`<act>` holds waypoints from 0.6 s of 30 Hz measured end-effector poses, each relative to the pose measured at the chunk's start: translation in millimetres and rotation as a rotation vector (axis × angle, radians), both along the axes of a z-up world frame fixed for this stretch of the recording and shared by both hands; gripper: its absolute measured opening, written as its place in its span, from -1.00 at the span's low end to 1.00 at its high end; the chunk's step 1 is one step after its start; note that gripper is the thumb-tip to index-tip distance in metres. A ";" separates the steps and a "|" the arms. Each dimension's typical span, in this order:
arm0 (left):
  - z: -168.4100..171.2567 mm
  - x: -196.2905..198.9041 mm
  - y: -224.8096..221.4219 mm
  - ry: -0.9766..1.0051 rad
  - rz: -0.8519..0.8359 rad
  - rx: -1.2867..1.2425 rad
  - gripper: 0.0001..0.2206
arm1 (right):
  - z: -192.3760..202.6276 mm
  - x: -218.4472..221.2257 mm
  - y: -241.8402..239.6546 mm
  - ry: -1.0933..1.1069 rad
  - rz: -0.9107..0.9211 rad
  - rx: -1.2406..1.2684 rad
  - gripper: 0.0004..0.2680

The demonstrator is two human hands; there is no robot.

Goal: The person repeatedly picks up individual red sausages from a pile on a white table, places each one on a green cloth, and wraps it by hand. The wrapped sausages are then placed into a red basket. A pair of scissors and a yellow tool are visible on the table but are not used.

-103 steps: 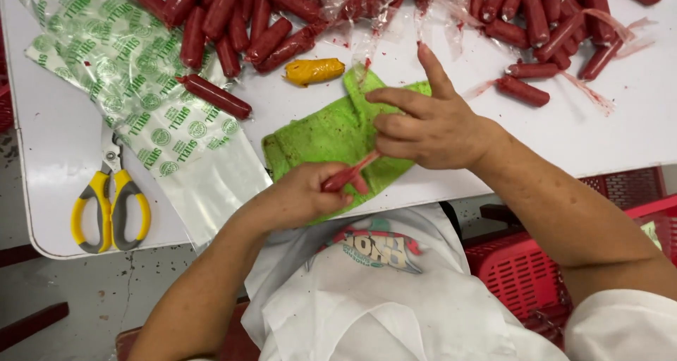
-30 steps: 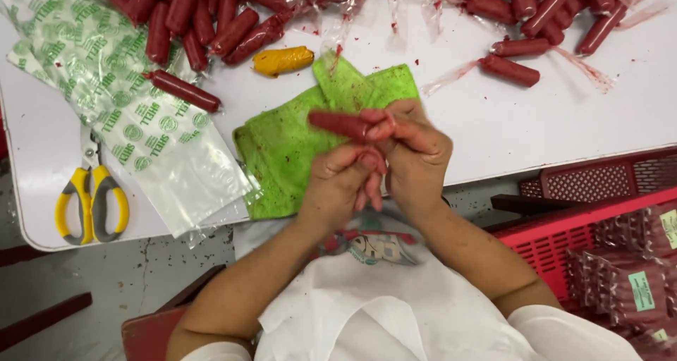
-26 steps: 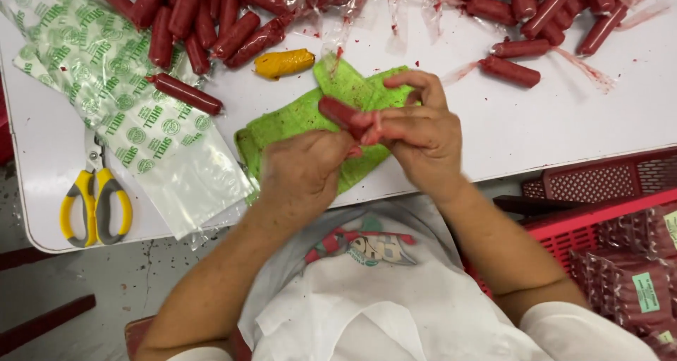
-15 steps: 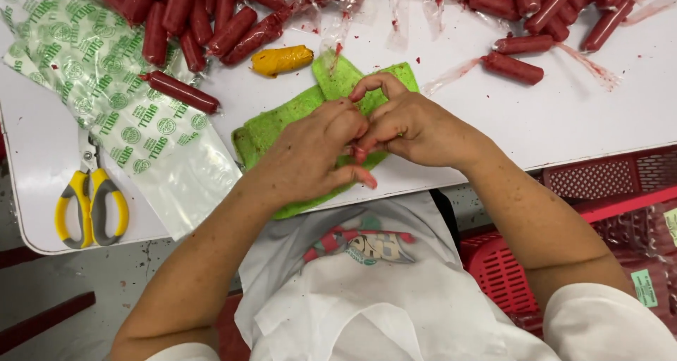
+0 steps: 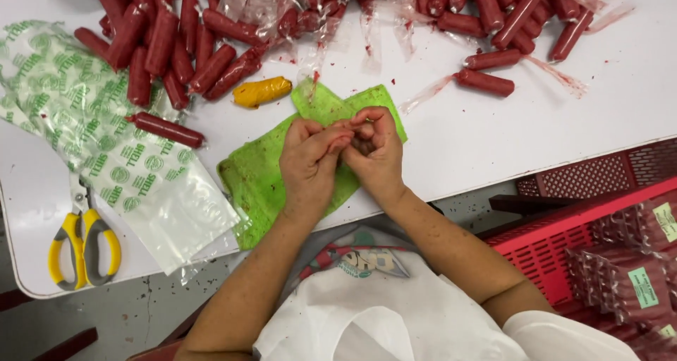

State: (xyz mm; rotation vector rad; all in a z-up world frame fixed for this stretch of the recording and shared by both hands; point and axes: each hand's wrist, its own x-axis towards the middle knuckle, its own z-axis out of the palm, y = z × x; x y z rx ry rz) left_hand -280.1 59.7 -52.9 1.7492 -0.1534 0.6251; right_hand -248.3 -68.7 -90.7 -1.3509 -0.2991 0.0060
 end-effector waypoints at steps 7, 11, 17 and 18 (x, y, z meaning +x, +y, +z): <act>14.8 59.4 34.4 0.003 -0.488 0.213 -0.87 | 4.6 24.1 -33.4 -0.410 0.069 -0.507 -0.69; 5.9 152.8 27.2 -0.440 -0.192 0.971 -0.86 | 54.4 55.3 -60.8 0.050 0.197 -0.245 -0.87; 55.8 275.5 -54.7 0.047 -0.097 1.082 -0.70 | 120.3 161.7 -158.9 -0.301 -0.300 -0.801 -0.66; 54.7 291.5 -70.8 0.386 -0.013 1.169 -0.47 | 124.6 166.2 -174.6 -0.438 -0.430 -0.985 -0.44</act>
